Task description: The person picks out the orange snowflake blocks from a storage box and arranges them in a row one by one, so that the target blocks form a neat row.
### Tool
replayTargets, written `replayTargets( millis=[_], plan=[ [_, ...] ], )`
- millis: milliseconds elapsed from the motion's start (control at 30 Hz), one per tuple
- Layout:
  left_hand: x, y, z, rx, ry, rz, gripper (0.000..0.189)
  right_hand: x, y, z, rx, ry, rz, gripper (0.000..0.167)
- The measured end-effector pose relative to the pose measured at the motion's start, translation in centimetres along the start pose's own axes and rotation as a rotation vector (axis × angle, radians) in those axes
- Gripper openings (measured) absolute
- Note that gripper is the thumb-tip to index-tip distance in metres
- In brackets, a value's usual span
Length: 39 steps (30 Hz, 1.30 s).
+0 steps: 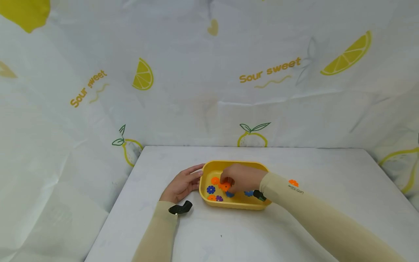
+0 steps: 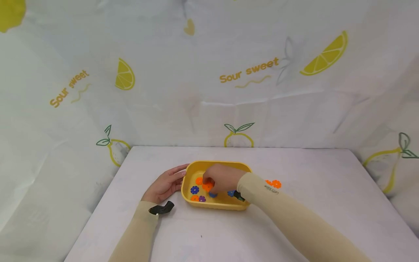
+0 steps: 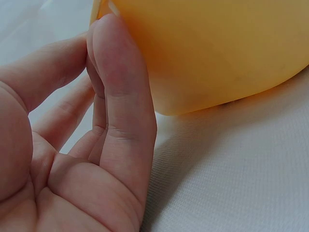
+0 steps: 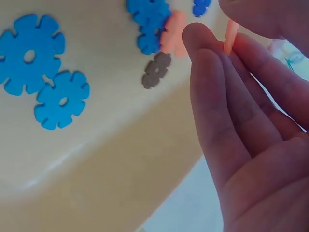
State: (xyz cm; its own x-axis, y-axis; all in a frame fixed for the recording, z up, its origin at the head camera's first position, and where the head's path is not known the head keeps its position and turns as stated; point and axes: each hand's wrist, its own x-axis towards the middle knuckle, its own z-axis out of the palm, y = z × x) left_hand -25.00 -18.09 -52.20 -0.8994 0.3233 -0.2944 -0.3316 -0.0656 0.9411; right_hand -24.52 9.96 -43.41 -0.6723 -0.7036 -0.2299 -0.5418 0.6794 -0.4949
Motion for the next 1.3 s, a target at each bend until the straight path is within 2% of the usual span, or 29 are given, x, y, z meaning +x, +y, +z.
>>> replayTargets(
  millis=[167,300,667,800,933,1067,1300],
  plan=[
    [0.1,-0.2,0.1,0.006,-0.004,0.002,0.058,-1.1,1.2,-0.8,0.116,0.051,-0.036,0.026],
    [0.1,-0.3,0.0,0.011,-0.002,0.012,0.057,-2.2,2.4,-1.5,0.152,0.105,-0.050,0.024],
    [0.2,-0.6,0.0,0.017,0.020,0.003,0.061,-7.4,6.0,-2.4,0.257,0.314,0.015,0.027],
    [0.1,-0.4,0.2,0.011,0.026,-0.008,0.059,-9.5,7.5,-2.3,0.254,0.395,0.027,0.029],
    [0.0,-0.2,0.3,0.006,0.025,-0.014,0.059,-11.4,8.9,-1.9,0.255,0.469,0.069,0.030],
    [-0.1,-0.2,0.4,0.001,0.031,-0.021,0.058,-13.2,10.4,-1.4,0.268,0.532,0.155,0.031],
    [-0.1,-0.4,0.5,-0.005,0.045,-0.024,0.059,-16.3,13.5,-0.1,0.296,0.589,0.296,0.031]
  ],
)
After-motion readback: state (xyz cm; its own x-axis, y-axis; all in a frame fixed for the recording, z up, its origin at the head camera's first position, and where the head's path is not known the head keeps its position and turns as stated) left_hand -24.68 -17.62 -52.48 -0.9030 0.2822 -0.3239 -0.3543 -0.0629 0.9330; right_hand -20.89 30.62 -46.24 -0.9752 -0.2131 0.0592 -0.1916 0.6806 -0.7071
